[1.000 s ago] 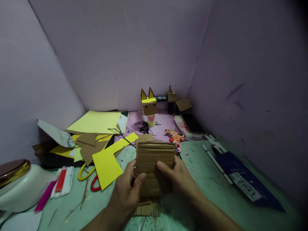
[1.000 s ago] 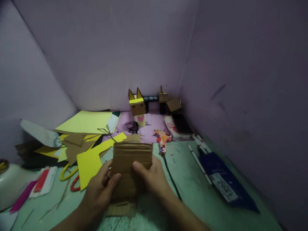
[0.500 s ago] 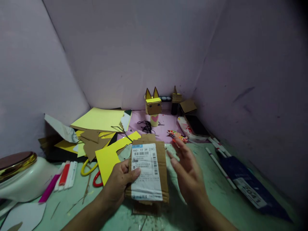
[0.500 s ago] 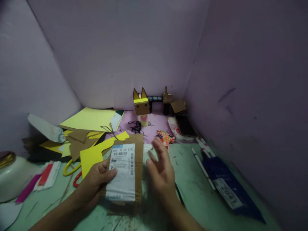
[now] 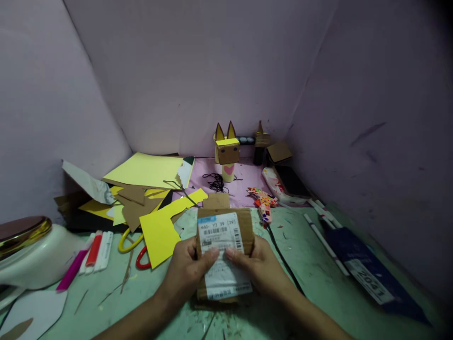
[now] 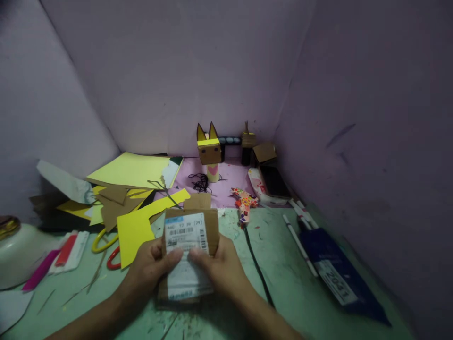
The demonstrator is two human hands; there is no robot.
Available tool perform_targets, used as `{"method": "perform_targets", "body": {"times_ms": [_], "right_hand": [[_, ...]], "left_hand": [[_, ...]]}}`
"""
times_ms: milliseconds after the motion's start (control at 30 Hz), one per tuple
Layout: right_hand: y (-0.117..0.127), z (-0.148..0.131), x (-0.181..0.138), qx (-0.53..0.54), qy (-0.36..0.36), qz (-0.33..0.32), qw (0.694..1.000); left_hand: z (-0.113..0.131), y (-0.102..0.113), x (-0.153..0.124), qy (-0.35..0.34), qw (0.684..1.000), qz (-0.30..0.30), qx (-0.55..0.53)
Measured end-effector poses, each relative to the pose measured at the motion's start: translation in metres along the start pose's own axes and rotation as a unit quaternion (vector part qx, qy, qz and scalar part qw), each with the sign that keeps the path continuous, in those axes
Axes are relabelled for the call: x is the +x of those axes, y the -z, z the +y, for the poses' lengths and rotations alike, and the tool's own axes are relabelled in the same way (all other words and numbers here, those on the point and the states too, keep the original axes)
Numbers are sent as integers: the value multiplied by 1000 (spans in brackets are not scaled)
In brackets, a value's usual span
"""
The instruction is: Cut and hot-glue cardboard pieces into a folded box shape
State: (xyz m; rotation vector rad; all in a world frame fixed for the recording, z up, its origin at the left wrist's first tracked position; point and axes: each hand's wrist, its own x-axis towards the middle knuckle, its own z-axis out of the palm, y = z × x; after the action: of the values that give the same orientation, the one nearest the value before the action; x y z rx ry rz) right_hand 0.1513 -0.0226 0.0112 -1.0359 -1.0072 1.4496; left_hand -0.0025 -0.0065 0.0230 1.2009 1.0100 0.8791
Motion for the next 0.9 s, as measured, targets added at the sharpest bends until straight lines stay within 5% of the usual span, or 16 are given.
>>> {"method": "perform_targets", "body": {"times_ms": [100,267,400,600,733,900], "right_hand": [[-2,4,-1,19,-11,-37,999],[-13,1,-7,-11,11,36,999],[-11,2,-7,19,-14,-33,999],[-8,13,-6,80,-68,-80,991],[-9,10,-4,132,-93,-77,984],[-3,2,1,175,-107,-16,979]], "left_hand": [[3,2,1,-21,999,29,40],[5,-1,-5,-81,983,106,129],[7,1,-4,-38,995,64,61],[12,5,1,-91,974,152,138],[7,11,6,-61,997,57,3],[-4,17,9,-26,986,-25,-161]]}}
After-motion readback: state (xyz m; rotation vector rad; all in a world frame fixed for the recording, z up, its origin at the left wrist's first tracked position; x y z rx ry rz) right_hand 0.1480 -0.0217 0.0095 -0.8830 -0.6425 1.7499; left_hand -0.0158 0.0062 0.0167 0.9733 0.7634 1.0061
